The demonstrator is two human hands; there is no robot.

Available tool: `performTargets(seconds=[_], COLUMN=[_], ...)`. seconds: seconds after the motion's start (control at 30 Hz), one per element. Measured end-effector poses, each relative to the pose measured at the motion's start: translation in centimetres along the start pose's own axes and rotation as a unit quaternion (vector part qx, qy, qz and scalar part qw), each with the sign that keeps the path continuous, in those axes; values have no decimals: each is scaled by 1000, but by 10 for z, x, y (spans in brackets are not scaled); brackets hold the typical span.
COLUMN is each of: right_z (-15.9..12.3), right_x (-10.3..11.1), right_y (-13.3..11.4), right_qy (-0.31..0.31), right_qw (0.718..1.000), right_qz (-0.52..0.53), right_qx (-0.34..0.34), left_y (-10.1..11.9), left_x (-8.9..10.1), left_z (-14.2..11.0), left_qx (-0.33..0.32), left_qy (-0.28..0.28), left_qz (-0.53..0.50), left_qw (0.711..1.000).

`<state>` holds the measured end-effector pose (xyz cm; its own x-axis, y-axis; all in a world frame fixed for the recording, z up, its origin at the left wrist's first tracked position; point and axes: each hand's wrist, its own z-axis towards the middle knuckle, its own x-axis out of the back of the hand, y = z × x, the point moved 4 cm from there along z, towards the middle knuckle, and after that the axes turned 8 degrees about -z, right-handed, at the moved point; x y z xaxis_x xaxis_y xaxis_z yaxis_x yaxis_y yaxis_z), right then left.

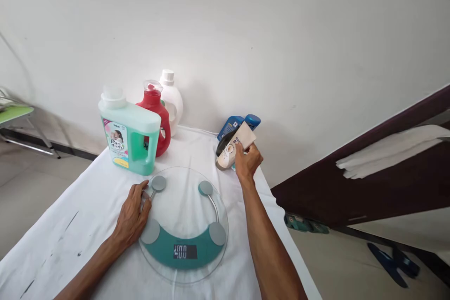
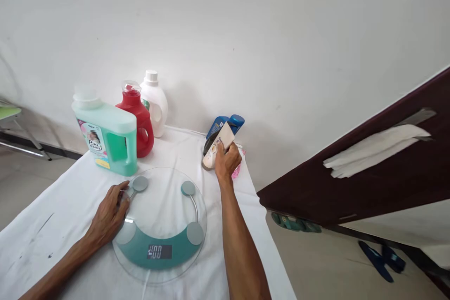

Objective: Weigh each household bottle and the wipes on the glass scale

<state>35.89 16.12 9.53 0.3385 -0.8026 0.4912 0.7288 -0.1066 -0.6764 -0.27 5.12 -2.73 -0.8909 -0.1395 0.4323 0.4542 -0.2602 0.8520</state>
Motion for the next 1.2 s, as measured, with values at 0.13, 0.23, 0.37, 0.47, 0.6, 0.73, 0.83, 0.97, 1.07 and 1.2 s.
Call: performTargets(seconds=[0.13,0.23,0.37,0.47,0.6,0.73,0.83,0.97,1.07,1.2], right_z=[-7,-20,-52,-86,-128,-149,-154,-158,-158,-155], right_x=[24,54,83,88,83,77,73,74,78,89], right_y=[-10,-29,-58,-75,-87,-93,-94,-90,-89,-90], right_qy=[1,4,-70,-143,-197,-205,-229,-264,-269,-256], right_qw=[1000,998,987,972,957,951,943,940,939,926], right_qz=[-3,37,125,169,194,198,215,204,200,260], right_qx=[11,49,75,73,89,120,111,75,73,93], left_y=[1,0,-2,-3,-2,-2,-1,-2,-2,-2], left_x=[1,1,1,1,3,3,3,3,3,3], left_z=[1,1,0,1,3,3,3,2,2,2], left_qx=[10,1,-17,-18,-17,-14,-13,-13,-12,-6], left_qy=[-8,-13,-11,-11,-21,-26,-27,-29,-29,-32], left_qz=[16,29,33,33,35,34,33,29,28,31], left_qw=[1000,999,999,999,999,999,999,999,999,999])
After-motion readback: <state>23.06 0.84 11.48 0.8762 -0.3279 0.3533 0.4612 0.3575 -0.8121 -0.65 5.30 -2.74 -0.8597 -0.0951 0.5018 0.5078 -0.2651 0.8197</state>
